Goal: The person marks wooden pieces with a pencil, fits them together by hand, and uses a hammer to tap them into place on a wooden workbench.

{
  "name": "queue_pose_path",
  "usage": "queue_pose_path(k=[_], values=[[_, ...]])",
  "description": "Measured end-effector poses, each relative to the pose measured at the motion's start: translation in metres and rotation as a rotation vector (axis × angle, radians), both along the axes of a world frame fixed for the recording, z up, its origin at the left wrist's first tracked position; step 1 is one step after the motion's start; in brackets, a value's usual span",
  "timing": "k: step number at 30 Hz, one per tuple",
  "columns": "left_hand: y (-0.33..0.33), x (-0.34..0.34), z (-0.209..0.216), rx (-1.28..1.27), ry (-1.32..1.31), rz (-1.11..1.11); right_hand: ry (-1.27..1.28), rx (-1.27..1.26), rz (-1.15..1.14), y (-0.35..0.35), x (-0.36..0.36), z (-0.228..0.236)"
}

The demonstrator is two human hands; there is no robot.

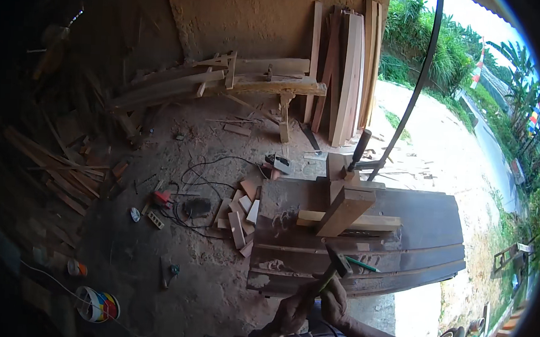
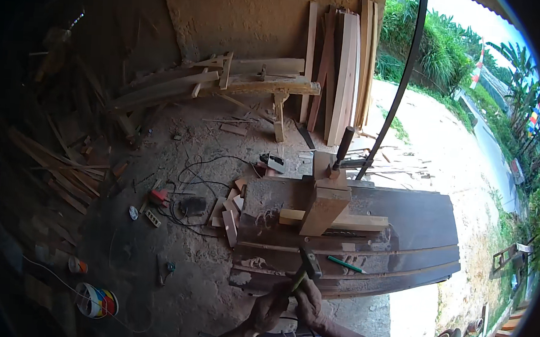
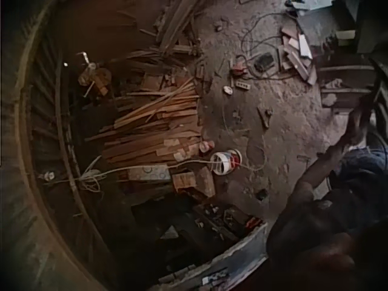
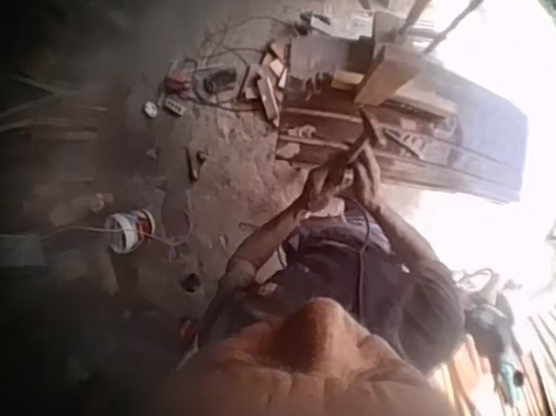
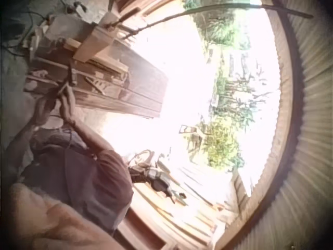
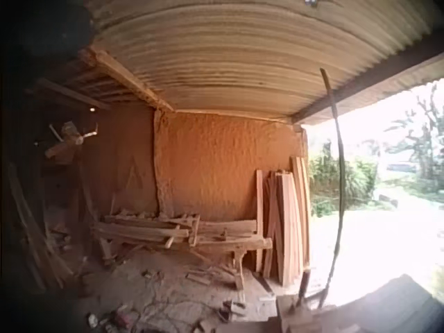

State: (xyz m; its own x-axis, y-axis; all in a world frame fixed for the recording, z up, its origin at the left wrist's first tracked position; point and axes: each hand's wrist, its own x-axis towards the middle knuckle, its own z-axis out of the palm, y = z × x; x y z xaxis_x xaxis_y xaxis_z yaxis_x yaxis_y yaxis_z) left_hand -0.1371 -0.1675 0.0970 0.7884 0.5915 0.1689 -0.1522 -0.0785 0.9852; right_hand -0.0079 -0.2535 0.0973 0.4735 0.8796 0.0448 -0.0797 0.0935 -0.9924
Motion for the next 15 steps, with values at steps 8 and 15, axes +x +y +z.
queue_pose_path(k=[8, 15], values=[[0.014, 0.088, -0.023, 0.359, 0.219, -0.002, 0.101, 0.109, -0.484, -0.065, 0.083, 0.019], [0.126, 0.162, -0.037, 0.968, 0.47, 0.335, 0.074, -0.002, -0.88, -0.097, 0.226, 0.02]])
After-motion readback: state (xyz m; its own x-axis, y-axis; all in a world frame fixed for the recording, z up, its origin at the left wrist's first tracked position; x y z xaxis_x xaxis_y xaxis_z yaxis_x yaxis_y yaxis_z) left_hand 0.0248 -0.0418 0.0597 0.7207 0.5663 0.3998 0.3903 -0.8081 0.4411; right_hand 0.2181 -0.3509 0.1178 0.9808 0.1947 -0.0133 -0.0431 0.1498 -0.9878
